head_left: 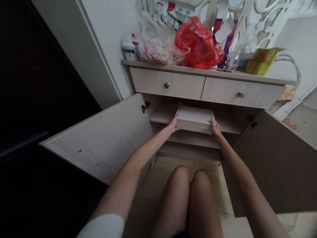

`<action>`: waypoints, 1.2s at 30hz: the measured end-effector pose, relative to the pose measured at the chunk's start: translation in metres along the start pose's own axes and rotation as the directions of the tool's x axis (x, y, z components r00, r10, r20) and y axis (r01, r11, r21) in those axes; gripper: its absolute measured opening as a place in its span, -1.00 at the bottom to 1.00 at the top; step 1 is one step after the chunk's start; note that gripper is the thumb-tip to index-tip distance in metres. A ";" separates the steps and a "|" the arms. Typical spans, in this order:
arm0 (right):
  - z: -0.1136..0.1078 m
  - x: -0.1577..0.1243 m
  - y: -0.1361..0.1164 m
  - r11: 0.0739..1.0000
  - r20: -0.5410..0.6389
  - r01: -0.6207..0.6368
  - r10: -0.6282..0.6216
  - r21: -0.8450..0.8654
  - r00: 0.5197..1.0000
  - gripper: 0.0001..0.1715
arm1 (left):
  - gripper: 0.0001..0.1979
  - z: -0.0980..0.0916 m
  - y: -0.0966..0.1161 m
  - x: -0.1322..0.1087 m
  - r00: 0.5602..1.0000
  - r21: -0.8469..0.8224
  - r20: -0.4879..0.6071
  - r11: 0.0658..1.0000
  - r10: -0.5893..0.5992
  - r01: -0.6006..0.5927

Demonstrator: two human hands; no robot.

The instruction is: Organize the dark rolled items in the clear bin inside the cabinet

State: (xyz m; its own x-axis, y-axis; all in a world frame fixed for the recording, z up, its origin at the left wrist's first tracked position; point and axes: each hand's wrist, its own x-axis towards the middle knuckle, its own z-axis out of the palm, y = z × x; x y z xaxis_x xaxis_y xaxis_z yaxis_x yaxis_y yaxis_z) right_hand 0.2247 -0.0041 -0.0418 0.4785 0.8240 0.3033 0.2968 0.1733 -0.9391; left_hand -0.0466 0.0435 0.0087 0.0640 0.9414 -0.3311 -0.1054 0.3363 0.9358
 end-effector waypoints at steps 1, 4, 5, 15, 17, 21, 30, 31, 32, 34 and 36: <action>0.002 0.007 0.005 1.000 0.001 -0.005 0.005 -0.007 1.000 -0.04 | -0.33 0.001 -0.001 0.007 1.000 0.017 0.002 1.000 0.001 -0.001; 0.006 0.022 0.019 1.000 -0.003 -0.012 0.012 -0.023 1.000 -0.06 | -0.26 -0.003 -0.004 0.021 0.998 0.099 0.050 0.995 0.023 -0.028; 0.006 0.025 0.022 0.999 0.000 -0.012 0.012 -0.030 1.000 -0.06 | -0.23 -0.007 -0.005 0.024 0.996 0.147 0.078 0.988 0.032 -0.043; 0.003 -0.033 0.059 0.967 -0.224 0.164 -0.207 -0.194 0.952 -0.17 | -0.56 -0.035 -0.060 0.033 0.714 0.685 -0.025 0.532 0.700 -0.498; 0.003 -0.037 0.060 0.955 -0.250 0.172 -0.233 -0.243 0.940 -0.24 | -0.66 -0.029 -0.070 0.038 0.707 0.685 -0.055 0.542 0.705 -0.488; 0.003 -0.018 0.058 0.945 -0.200 0.157 -0.220 -0.287 0.955 -0.28 | -0.71 -0.020 -0.071 0.053 0.701 0.708 -0.071 0.530 0.710 -0.466; 0.012 0.047 0.057 0.890 -0.161 0.078 -0.167 -0.449 0.973 -0.46 | -0.80 0.001 -0.030 0.099 0.785 0.786 0.036 0.468 0.619 -0.404; 0.014 0.054 0.057 0.880 -0.161 0.061 -0.154 -0.471 0.975 -0.50 | -0.80 0.004 -0.026 0.106 0.793 0.794 0.033 0.466 0.608 -0.390; 0.016 0.060 0.056 0.870 -0.165 0.041 -0.139 -0.491 0.976 -0.54 | -0.80 0.006 -0.022 0.112 0.802 0.802 0.031 0.463 0.597 -0.376; 0.020 0.072 0.056 0.853 -0.185 -0.003 -0.109 -0.522 0.977 -0.61 | -0.79 0.012 -0.016 0.125 0.814 0.814 0.028 0.460 0.580 -0.355; 0.024 0.083 0.056 0.842 -0.197 -0.029 -0.093 -0.539 0.976 -0.65 | -0.78 0.016 -0.012 0.137 0.818 0.814 0.032 0.459 0.575 -0.355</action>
State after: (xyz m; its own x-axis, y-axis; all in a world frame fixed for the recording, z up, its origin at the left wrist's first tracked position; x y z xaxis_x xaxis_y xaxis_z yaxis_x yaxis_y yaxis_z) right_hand 0.2615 0.0867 -0.0734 0.6024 0.6819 0.4149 0.6817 -0.1690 -0.7119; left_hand -0.0204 0.1678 -0.0461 0.0240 0.9623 0.2709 0.7372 -0.2001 0.6454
